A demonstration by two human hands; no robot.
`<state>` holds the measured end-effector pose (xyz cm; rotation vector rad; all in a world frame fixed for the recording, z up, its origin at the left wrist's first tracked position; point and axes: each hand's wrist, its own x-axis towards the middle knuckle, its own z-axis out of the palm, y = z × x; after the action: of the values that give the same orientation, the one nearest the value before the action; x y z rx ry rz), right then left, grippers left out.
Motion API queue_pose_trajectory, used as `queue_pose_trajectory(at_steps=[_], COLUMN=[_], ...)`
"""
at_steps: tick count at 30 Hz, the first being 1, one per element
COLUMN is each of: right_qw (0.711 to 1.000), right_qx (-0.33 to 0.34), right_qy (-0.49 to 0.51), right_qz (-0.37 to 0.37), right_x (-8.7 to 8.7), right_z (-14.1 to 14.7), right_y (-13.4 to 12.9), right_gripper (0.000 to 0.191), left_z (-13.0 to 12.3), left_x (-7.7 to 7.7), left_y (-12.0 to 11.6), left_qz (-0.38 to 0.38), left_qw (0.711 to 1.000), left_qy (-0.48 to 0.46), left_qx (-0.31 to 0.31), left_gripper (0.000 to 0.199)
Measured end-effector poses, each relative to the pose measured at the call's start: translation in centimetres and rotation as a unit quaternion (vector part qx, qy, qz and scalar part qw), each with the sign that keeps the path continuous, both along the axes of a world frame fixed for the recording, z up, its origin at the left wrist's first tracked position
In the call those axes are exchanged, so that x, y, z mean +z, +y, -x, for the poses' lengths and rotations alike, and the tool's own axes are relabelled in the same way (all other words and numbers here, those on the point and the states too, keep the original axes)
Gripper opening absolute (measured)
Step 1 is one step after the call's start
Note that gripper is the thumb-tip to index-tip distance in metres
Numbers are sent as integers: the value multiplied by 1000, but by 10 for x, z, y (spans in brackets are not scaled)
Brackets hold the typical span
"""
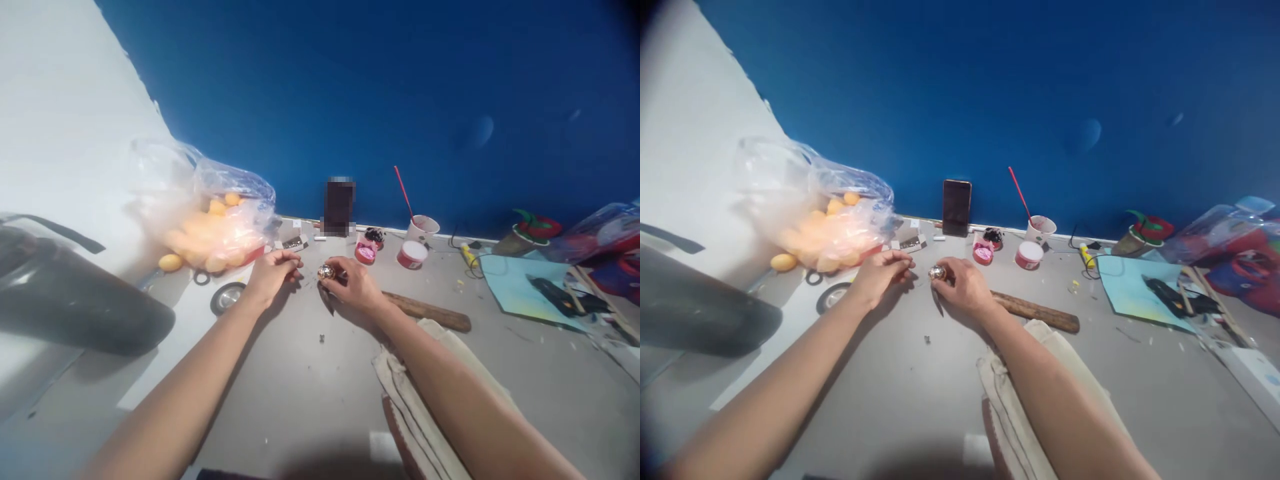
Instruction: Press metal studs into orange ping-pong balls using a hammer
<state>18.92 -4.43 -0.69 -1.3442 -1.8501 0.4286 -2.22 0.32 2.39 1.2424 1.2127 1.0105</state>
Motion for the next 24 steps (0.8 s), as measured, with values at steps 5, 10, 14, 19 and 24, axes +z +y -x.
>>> queue_pose_trajectory(at_steps=[5,10,14,19,24], right_qw=[1000,1000,1000,999,999], right_qx=[1,0,2,5,15], right_qy=[4,9,2,-11,-5], right_qz=[15,27,31,37,42], right_x=[0,0,4,7,7], right_z=[-4,-6,-6,-8,-9], right_y=[-2,-5,-7,-8,-7], right_gripper=[27,30,30,29,29], left_z=[3,1,-1,-3,-4], left_x=[-11,-12,-14,-11,13], left_y=[-4,-13,-17,-22,-36], left_qz=[-43,-124,-156,-171,-148], left_qw=[991,960,938,924,917], left_qy=[126,246,288,312,279], left_qx=[-14,-54,-110,-137,-245], left_gripper=[4,14,18,20,19])
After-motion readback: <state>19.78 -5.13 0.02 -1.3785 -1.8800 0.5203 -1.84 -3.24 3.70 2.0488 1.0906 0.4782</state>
